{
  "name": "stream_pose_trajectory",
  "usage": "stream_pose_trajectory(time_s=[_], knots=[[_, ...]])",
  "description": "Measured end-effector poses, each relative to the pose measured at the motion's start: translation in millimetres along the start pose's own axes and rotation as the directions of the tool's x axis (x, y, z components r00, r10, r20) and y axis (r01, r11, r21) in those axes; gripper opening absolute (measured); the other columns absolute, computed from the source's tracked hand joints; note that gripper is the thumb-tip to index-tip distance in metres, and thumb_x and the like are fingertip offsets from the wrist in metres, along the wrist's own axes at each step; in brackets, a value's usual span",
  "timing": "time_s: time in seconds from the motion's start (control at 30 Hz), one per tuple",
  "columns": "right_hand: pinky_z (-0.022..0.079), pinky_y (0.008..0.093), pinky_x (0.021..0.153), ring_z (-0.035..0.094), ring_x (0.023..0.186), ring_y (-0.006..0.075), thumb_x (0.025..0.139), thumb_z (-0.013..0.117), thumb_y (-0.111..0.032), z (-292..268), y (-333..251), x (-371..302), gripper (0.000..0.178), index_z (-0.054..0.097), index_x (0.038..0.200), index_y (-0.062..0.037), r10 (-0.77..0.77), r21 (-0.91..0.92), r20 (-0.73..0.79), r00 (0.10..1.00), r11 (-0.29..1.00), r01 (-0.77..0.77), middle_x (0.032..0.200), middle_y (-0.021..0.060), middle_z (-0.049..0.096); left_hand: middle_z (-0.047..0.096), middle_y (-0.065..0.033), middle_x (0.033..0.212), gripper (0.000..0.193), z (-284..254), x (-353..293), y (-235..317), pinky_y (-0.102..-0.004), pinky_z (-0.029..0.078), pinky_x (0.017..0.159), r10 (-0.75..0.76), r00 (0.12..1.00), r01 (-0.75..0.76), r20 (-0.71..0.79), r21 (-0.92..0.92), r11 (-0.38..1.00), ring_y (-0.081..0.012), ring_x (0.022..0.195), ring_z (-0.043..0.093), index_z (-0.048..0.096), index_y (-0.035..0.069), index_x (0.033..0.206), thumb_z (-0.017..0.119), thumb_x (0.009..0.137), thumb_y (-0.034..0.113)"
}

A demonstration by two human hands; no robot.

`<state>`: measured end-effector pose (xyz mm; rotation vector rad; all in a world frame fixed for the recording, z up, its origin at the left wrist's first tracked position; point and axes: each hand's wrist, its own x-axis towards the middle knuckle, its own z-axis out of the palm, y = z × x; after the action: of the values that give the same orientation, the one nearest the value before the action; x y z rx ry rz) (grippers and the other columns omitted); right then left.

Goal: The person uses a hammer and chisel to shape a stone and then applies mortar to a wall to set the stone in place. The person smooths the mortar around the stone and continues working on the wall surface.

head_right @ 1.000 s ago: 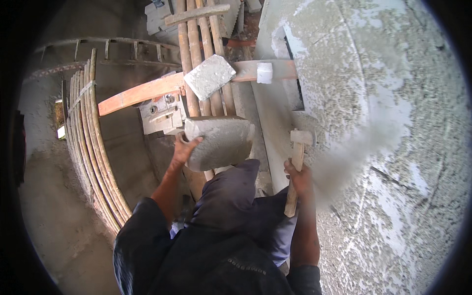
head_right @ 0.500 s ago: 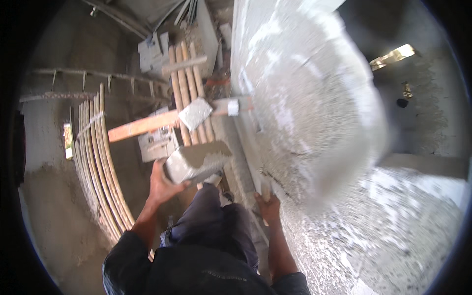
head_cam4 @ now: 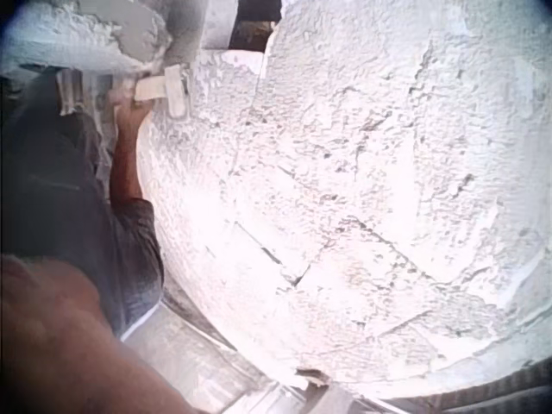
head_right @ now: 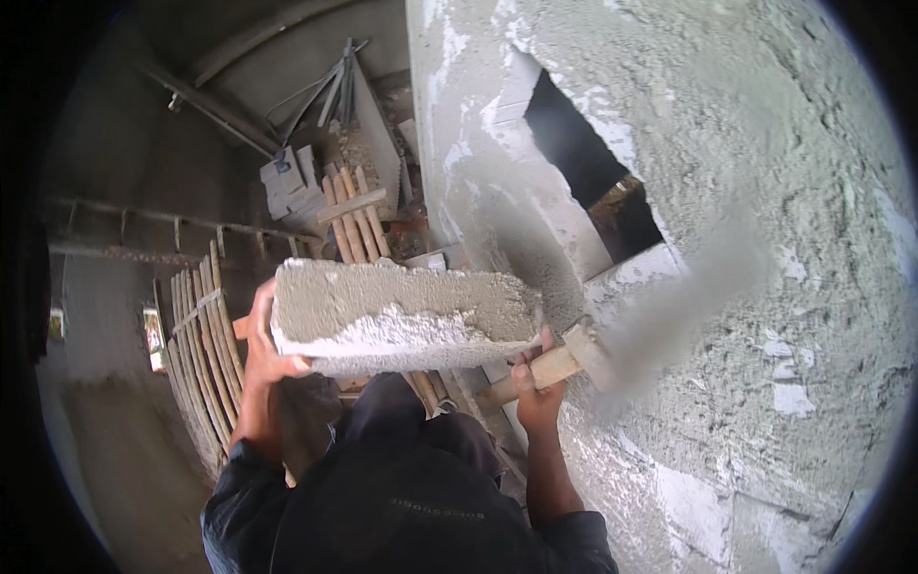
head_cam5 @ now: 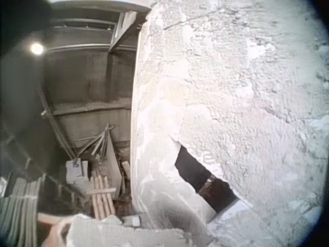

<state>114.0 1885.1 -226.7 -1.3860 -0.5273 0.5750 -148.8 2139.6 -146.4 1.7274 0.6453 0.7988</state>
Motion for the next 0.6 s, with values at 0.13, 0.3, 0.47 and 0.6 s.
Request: stream_pose_trajectory(time_s=[0.13,0.3,0.47,0.6], knots=[[0.039,0.0397,0.098,0.048,0.113,0.0211,0.084,0.064,-0.022,20.0,-41.2,-0.1,0.073,0.028,0.139,0.0068,-0.108,-0.138,-0.141,0.984,0.986,0.089,0.133,0.0146,0.042,0.039,-0.0168,0.139,0.124,3.0,60.8,-11.1,-0.0394,0.028,0.106,-0.122,0.983,0.139,0.138,-0.124,0.983,-0.0257,0.128,0.038,0.024,-0.005,0.141,0.08,0.053,0.064],[0.032,0.0445,0.104,0.042,0.124,0.0314,0.084,0.064,-0.025,46.9,-83.4,28.3,0.073,0.028,0.138,0.0091,-0.183,-0.208,-0.259,0.948,0.969,0.131,0.136,0.022,0.039,0.036,-0.0142,0.142,0.104,33.0,139.9,-64.3,-0.039,0.024,0.109,0.15,0.988,-0.12,0.04,-0.422,0.899,-0.0266,0.13,0.034,0.029,-0.003,0.139,0.024,0.077,0.08],[0.028,0.0474,0.107,0.041,0.125,0.0335,0.084,0.065,-0.029,70.1,-81.7,53.9,0.075,0.028,0.137,0.0087,-0.436,-0.405,-0.383,0.814,0.872,0.276,0.129,0.0246,0.045,0.044,-0.0123,0.138,0.097,73.4,256.0,-81.4,-0.0403,0.026,0.108,-0.003,0.998,0.041,0.065,-0.593,0.804,-0.0288,0.127,0.04,0.038,0.0,0.136,0.007,0.083,0.075],[0.03,0.0444,0.105,0.044,0.122,0.0326,0.089,0.062,-0.024,71.0,-84.3,74.1,0.062,0.033,0.134,0.0075,-0.507,-0.671,-0.347,0.789,0.722,0.169,0.131,0.024,0.044,0.045,-0.0108,0.136,0.09,115.4,314.8,-87.5,-0.0374,0.027,0.107,-0.024,0.991,0.103,0.131,-0.635,0.766,-0.0263,0.124,0.042,0.041,-0.002,0.133,0.014,0.087,0.071]])
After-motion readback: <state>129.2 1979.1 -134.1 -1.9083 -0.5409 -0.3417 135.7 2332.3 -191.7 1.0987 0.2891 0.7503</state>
